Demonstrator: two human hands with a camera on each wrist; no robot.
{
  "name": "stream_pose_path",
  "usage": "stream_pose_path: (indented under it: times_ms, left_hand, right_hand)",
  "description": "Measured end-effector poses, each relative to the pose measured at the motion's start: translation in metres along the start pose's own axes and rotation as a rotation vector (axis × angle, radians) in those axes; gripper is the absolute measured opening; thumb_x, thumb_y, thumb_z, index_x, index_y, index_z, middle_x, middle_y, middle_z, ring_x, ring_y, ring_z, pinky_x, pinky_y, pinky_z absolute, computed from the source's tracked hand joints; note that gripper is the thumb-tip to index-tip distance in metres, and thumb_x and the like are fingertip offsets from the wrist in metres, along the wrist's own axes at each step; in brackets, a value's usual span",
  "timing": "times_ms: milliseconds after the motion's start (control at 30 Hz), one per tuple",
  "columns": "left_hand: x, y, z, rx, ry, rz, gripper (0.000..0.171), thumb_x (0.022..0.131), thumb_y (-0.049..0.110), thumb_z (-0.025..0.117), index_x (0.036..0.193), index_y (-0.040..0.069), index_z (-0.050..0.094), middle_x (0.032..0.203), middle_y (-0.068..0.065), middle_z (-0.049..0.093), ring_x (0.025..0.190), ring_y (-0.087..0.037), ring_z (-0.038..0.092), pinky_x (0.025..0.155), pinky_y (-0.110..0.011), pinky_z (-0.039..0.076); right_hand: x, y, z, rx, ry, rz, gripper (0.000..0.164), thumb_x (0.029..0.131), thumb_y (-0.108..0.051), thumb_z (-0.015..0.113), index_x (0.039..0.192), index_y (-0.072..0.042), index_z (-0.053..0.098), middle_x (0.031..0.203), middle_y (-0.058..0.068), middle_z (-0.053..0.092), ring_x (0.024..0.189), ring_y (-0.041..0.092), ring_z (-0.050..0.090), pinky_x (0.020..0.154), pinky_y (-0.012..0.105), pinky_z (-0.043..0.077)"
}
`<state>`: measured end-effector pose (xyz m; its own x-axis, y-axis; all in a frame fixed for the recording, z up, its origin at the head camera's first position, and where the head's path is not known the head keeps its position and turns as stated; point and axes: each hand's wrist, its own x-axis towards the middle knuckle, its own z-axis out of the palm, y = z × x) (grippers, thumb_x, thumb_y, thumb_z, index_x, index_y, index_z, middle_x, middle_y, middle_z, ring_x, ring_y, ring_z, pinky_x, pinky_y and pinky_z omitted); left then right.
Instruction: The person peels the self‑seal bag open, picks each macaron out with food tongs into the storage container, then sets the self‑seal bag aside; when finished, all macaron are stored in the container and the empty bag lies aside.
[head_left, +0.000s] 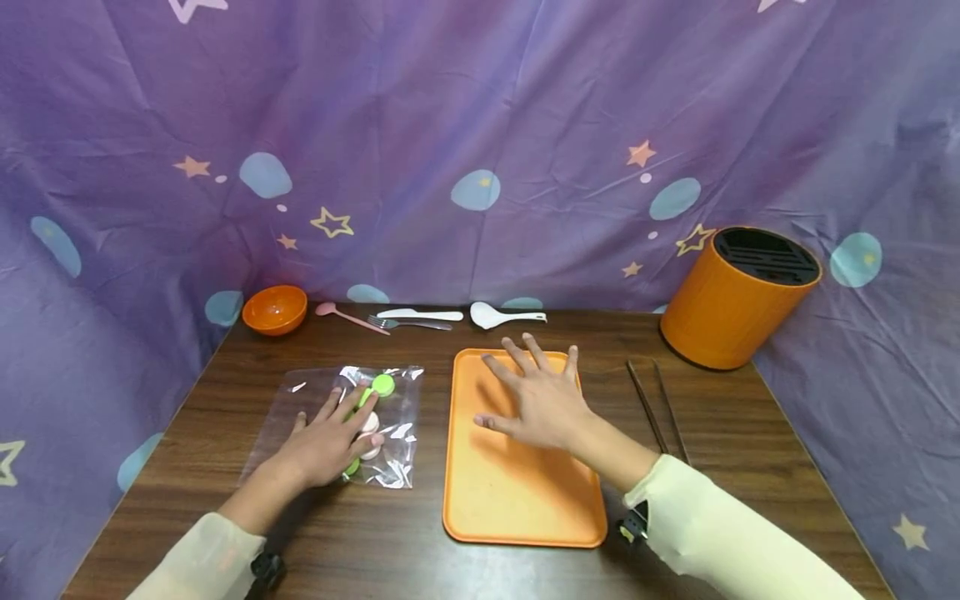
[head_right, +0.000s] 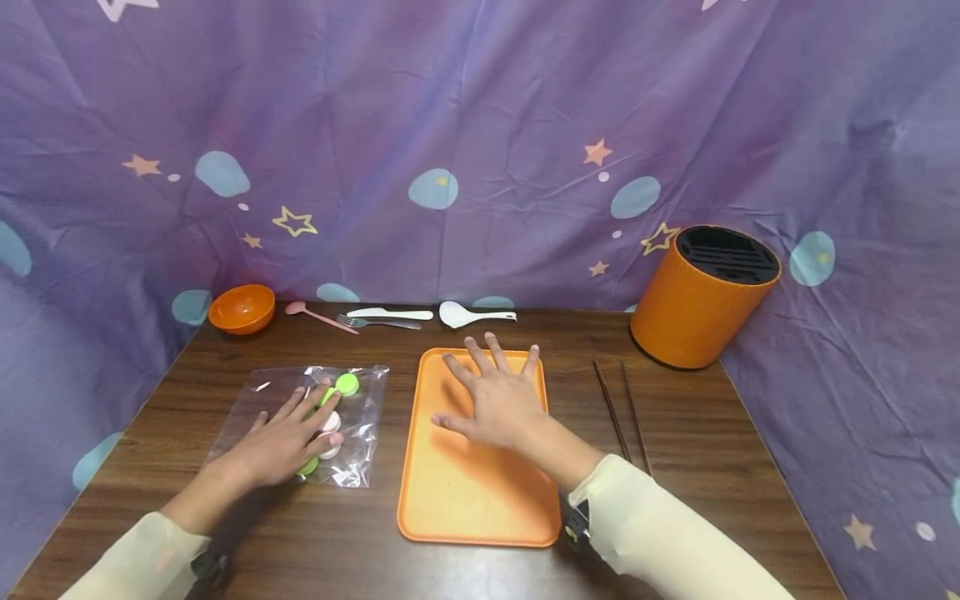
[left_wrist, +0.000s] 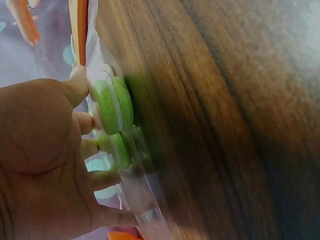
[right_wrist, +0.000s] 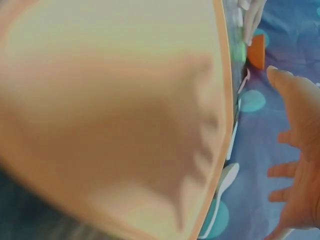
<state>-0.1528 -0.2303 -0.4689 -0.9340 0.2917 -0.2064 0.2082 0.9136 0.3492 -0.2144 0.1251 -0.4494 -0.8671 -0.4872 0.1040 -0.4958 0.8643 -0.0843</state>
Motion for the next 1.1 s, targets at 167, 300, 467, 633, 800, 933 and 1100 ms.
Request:
stream_pose_path:
  times_ms: [167, 300, 467, 633, 800, 933, 1100]
  left_hand:
    - [0.001, 0.001, 0.001, 0.027, -0.005, -0.002, 0.074, 0.116, 0.054, 0.049, 0.176, 0.014, 0.031, 0.187, -0.015, 0.016, 0.167, -0.058, 0.019, 0.114, -0.096, 0.02]
    - [0.002, 0.002, 0.0, 0.029, -0.008, -0.006, 0.075, 0.115, 0.054, 0.05, 0.176, 0.014, 0.031, 0.187, -0.015, 0.015, 0.167, -0.058, 0.018, 0.114, -0.096, 0.019]
    - [0.005, 0.002, 0.0, 0.005, -0.034, -0.025, 0.077, 0.115, 0.057, 0.048, 0.176, 0.015, 0.028, 0.188, -0.013, 0.011, 0.169, -0.056, 0.014, 0.117, -0.095, 0.014]
    - [0.007, 0.0, 0.002, 0.011, -0.041, -0.034, 0.078, 0.114, 0.06, 0.047, 0.177, 0.017, 0.028, 0.188, -0.011, 0.009, 0.17, -0.055, 0.013, 0.118, -0.095, 0.012]
    - [0.006, 0.001, 0.004, 0.008, -0.039, -0.039, 0.079, 0.114, 0.059, 0.049, 0.177, 0.017, 0.028, 0.188, -0.011, 0.009, 0.17, -0.055, 0.013, 0.117, -0.095, 0.013]
    - [0.005, 0.001, 0.004, 0.016, -0.046, -0.052, 0.079, 0.114, 0.06, 0.047, 0.177, 0.017, 0.027, 0.188, -0.011, 0.008, 0.17, -0.055, 0.013, 0.118, -0.095, 0.015]
    - [0.004, 0.002, 0.001, 0.024, -0.052, -0.067, 0.078, 0.115, 0.06, 0.047, 0.177, 0.019, 0.026, 0.189, -0.01, 0.007, 0.17, -0.054, 0.013, 0.119, -0.094, 0.015]
  right_hand:
    - [0.03, -0.011, 0.007, -0.005, -0.003, -0.064, 0.079, 0.102, -0.074, 0.061, 0.168, -0.031, 0.05, 0.179, 0.007, 0.041, 0.17, 0.041, 0.028, 0.117, 0.097, 0.008]
    - [0.051, -0.02, 0.014, 0.04, -0.001, -0.123, 0.066, 0.107, -0.061, 0.064, 0.163, -0.027, 0.057, 0.171, 0.007, 0.051, 0.163, 0.04, 0.039, 0.12, 0.094, 0.015]
    - [0.074, -0.03, 0.025, 0.095, -0.02, -0.199, 0.052, 0.109, -0.047, 0.069, 0.153, -0.02, 0.067, 0.159, 0.006, 0.061, 0.148, 0.038, 0.049, 0.12, 0.085, 0.033]
    - [0.095, -0.041, 0.033, 0.188, -0.024, -0.248, 0.038, 0.107, -0.035, 0.075, 0.14, -0.016, 0.076, 0.143, 0.006, 0.072, 0.128, 0.036, 0.057, 0.104, 0.071, 0.049]
    - [0.11, -0.05, 0.042, 0.23, -0.035, -0.232, 0.028, 0.107, -0.024, 0.075, 0.133, -0.017, 0.079, 0.134, 0.004, 0.076, 0.118, 0.034, 0.06, 0.094, 0.065, 0.053]
    - [0.118, -0.057, 0.048, 0.23, -0.028, -0.201, 0.023, 0.106, -0.015, 0.073, 0.128, -0.019, 0.082, 0.127, 0.002, 0.077, 0.115, 0.032, 0.06, 0.091, 0.062, 0.055]
    - [0.128, -0.064, 0.052, 0.235, -0.028, -0.154, 0.025, 0.106, -0.013, 0.071, 0.127, -0.02, 0.082, 0.131, 0.002, 0.076, 0.119, 0.032, 0.06, 0.093, 0.063, 0.054]
